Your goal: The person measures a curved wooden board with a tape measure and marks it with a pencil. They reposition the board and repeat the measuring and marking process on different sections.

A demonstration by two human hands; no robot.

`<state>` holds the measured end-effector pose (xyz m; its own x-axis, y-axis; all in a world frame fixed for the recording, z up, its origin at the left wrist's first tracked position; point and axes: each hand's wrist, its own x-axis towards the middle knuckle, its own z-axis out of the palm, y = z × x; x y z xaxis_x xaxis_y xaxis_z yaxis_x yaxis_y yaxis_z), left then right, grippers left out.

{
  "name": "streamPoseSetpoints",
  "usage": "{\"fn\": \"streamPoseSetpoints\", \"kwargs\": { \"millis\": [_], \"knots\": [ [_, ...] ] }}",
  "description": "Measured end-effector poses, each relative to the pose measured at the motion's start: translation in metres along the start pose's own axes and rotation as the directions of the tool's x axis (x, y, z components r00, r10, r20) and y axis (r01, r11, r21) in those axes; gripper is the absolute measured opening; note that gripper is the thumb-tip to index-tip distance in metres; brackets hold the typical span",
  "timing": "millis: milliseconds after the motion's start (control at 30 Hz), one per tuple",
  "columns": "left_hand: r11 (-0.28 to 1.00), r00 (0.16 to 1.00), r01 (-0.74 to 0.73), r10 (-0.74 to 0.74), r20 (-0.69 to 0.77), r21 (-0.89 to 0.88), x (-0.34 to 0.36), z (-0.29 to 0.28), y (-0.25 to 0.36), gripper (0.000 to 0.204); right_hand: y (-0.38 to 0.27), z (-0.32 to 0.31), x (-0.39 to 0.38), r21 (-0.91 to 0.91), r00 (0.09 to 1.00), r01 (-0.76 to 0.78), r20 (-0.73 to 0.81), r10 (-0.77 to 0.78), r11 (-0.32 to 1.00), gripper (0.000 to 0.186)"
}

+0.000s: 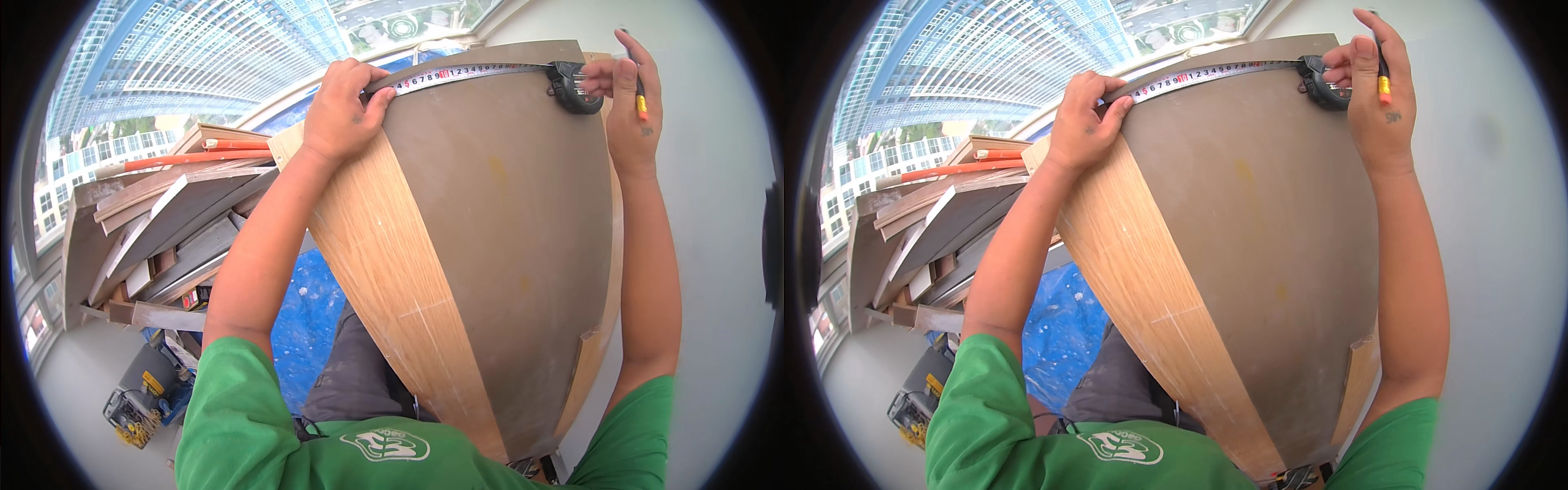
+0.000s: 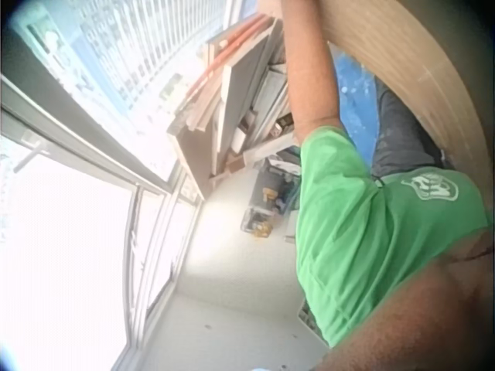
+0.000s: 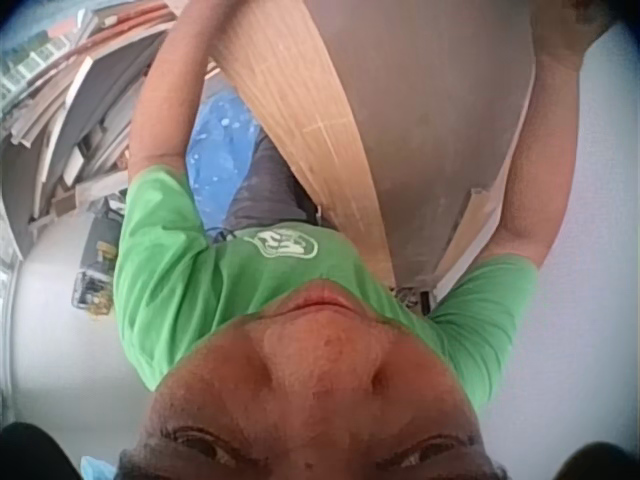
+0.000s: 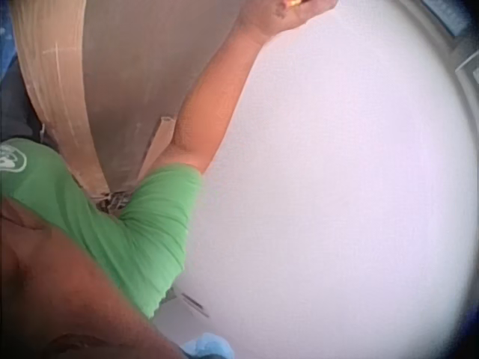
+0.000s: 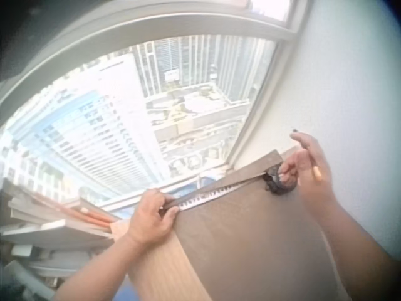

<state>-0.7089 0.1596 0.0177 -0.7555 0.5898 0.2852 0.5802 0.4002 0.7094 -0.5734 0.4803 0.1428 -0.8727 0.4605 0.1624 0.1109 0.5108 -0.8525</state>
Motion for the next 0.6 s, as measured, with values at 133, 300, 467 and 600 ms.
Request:
{"fn": "streamPoseSetpoints", "kwargs": {
  "millis": [133,300,467,600],
  "knots": [
    [1.000,1.000,0.002,-0.002,-0.005,-0.011,0.001,-0.003,0.005,0.018,-0.045,0.037,-0.013,0.465,0.992,-0.060,0.129,-0.001,0.884,0.046],
    [1.000,1.000,0.017,-0.016,0.023,-0.008,0.003,-0.003,0.009,0.017,0.009,0.060,-0.014,0.699,0.925,-0.233,0.374,-0.069,0.677,0.037],
    [0.999,0.999,0.032,-0.031,0.027,-0.026,0.002,-0.006,0.009,0.017,0.006,0.096,0.000,0.616,0.886,-0.300,0.463,-0.027,0.728,0.034],
    [0.999,0.999,0.017,-0.016,0.029,-0.043,0.003,-0.005,0.007,0.017,0.033,0.113,-0.002,0.520,0.883,-0.156,0.454,-0.117,0.840,0.017]
  ]
}}
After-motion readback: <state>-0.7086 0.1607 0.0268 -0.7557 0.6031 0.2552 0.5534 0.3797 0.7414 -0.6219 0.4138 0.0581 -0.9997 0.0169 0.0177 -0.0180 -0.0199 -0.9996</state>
